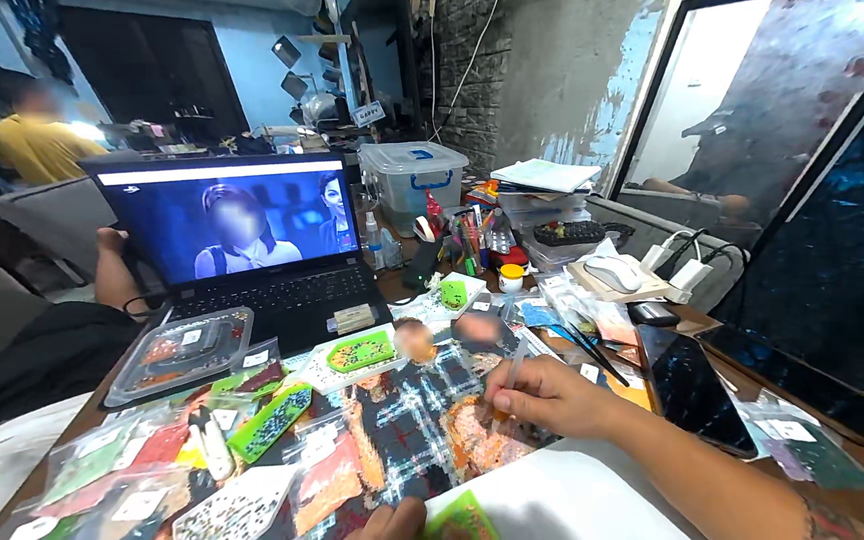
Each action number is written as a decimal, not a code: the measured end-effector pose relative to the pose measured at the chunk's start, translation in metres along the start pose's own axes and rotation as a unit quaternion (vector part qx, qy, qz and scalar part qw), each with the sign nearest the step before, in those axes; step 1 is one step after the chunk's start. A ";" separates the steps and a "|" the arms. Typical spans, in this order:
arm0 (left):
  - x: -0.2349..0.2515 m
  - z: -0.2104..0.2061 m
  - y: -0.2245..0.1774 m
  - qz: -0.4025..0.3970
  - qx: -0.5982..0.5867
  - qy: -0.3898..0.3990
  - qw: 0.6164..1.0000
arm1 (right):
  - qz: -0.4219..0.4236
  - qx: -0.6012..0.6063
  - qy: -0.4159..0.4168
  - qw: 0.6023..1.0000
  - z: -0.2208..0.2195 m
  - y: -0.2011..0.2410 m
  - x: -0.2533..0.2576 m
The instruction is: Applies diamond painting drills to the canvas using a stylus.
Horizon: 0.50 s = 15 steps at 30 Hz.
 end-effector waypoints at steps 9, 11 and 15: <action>0.002 0.001 0.000 -0.024 -0.008 -0.039 0.999 | 0.133 0.029 0.012 0.991 -0.037 0.025 -0.007; 0.003 0.001 0.002 -0.022 -0.016 -0.027 0.999 | 0.146 0.011 0.032 0.989 -0.041 0.028 -0.007; 0.003 0.002 0.002 -0.023 -0.025 -0.027 0.999 | 0.157 0.009 0.049 0.986 -0.046 0.027 -0.007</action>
Point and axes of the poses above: each hand's wrist, its own x-axis towards the middle knuckle, its own z-axis out of the back of the hand, y = z × x, the point moved 2 cm from there along x, towards the middle knuckle, and after that the axes turned 8 degrees about -x, right-handed, at the moved point
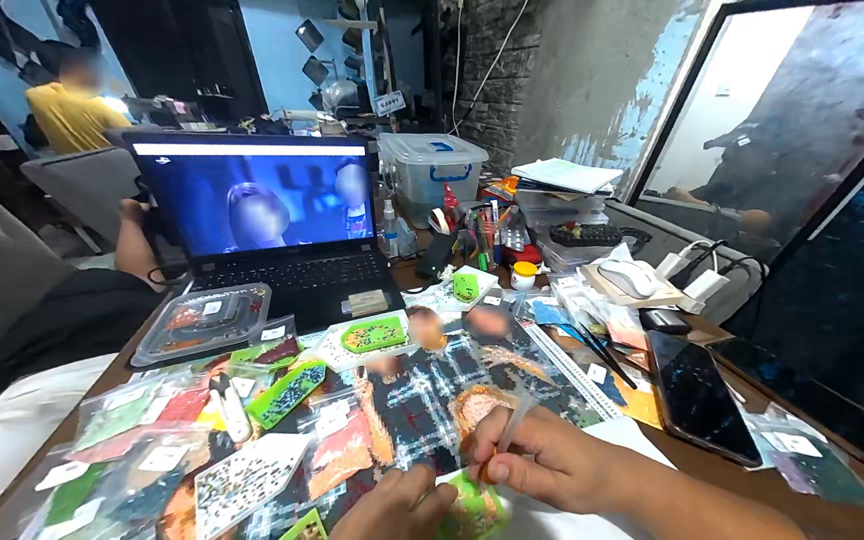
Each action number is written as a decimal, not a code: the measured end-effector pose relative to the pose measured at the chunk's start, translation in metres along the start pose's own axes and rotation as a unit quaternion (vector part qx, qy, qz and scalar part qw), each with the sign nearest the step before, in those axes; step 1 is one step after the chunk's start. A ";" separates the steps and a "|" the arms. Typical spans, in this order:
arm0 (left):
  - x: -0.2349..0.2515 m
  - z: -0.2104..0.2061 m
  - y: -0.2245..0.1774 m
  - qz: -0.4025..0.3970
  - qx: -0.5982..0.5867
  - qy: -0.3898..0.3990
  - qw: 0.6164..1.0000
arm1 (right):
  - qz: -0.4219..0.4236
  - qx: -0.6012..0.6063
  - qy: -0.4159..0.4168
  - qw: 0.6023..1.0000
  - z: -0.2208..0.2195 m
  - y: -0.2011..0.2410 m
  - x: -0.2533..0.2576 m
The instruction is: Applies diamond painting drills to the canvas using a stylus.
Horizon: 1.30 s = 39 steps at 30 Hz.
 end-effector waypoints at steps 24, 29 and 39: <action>-0.001 -0.002 0.000 -0.003 0.011 -0.006 1.000 | -0.004 -0.018 0.017 1.000 -0.006 -0.003 0.000; 0.000 -0.002 -0.001 0.001 0.016 -0.002 1.000 | -0.004 -0.017 0.020 1.000 -0.006 -0.003 0.000; 0.000 -0.001 -0.002 -0.001 0.016 0.000 1.000 | -0.013 -0.024 0.026 0.999 -0.006 -0.002 -0.001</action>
Point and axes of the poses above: each hand's wrist, its own x-axis towards the middle knuckle, its own z-axis out of the back of the hand, y = z × x, the point moved 2 cm from there along x, towards the middle knuckle, and after that the axes turned 8 degrees about -x, right-handed, at the moved point
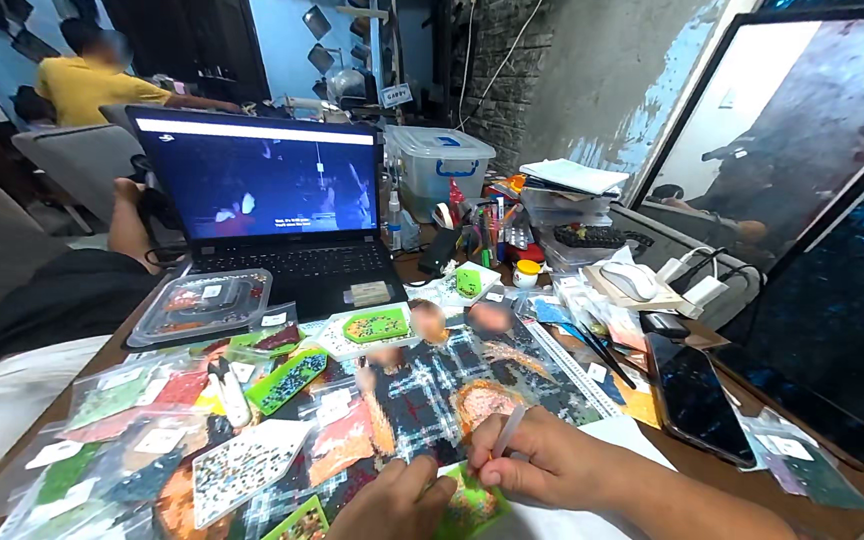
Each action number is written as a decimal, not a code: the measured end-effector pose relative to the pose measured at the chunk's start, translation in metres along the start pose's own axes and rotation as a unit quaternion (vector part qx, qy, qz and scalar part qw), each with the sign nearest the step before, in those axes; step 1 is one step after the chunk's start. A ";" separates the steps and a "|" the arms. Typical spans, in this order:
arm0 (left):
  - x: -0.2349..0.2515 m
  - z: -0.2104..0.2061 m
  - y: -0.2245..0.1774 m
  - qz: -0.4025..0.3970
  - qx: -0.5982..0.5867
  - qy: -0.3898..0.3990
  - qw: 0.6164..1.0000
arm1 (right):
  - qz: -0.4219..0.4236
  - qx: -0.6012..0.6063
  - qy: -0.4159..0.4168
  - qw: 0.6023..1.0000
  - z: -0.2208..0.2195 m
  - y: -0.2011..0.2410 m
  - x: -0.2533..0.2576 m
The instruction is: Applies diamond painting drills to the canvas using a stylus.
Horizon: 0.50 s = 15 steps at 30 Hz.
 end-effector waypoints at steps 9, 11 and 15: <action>0.000 0.000 0.000 0.003 0.003 0.005 1.000 | 0.002 -0.020 0.007 1.000 0.000 0.003 0.001; 0.001 0.000 0.000 0.011 0.003 0.013 1.000 | -0.005 -0.013 0.002 1.000 -0.001 0.002 0.001; 0.001 0.001 -0.001 0.020 0.004 0.020 1.000 | -0.016 0.013 -0.009 1.000 0.000 -0.003 0.000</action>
Point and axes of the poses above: each hand's wrist, its own x-axis towards the middle knuckle, its own z-axis out of the back of the hand, y = z × x, the point moved 2 cm from there along x, towards the middle knuckle, and after that the axes turned 8 degrees about -x, right-handed, at the moved point
